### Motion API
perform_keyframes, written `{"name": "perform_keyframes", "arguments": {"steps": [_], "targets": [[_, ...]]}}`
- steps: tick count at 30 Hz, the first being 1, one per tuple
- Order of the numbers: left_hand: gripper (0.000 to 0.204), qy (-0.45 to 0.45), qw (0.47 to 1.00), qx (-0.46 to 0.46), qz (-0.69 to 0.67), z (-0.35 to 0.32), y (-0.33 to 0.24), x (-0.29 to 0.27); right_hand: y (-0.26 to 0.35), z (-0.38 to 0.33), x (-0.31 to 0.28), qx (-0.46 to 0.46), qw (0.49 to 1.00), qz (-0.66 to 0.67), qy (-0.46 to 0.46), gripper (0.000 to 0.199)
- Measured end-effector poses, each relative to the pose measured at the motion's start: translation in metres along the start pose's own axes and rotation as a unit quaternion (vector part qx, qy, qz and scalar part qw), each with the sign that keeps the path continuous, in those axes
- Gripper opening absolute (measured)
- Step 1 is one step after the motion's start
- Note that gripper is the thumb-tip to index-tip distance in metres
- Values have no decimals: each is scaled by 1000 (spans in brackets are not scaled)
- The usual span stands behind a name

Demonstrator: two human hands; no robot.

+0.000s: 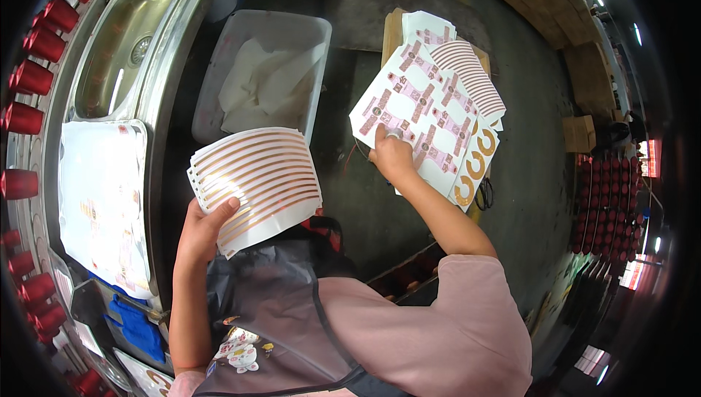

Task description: The person applies a gold circular sticker to the neck of a red bottle, then places a paper label around the bottle's body and smooths it. The person then uses a small tool to press the label edges and later stacks paper labels on a tray.

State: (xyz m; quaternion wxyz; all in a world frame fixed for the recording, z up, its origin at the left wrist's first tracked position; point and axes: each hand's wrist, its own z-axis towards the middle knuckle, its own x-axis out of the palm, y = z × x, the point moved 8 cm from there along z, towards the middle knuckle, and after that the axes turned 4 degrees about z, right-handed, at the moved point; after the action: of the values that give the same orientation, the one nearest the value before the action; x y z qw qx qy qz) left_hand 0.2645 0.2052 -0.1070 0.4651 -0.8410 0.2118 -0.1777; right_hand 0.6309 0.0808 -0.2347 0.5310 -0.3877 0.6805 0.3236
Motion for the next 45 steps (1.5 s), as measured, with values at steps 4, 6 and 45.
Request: {"name": "perform_keyframes", "arguments": {"steps": [4, 6, 45], "targets": [[44, 0, 1000, -8, 5, 1, -1, 1, 1, -1, -4, 13, 1000, -8, -24, 72], [44, -2, 1000, -7, 7, 1, -1, 0, 2, -3, -10, 8, 1000, 5, -26, 73], [41, -9, 996, 67, -65, -46, -23, -13, -15, -112, -223, -43, 326, 904, -274, 17]]}}
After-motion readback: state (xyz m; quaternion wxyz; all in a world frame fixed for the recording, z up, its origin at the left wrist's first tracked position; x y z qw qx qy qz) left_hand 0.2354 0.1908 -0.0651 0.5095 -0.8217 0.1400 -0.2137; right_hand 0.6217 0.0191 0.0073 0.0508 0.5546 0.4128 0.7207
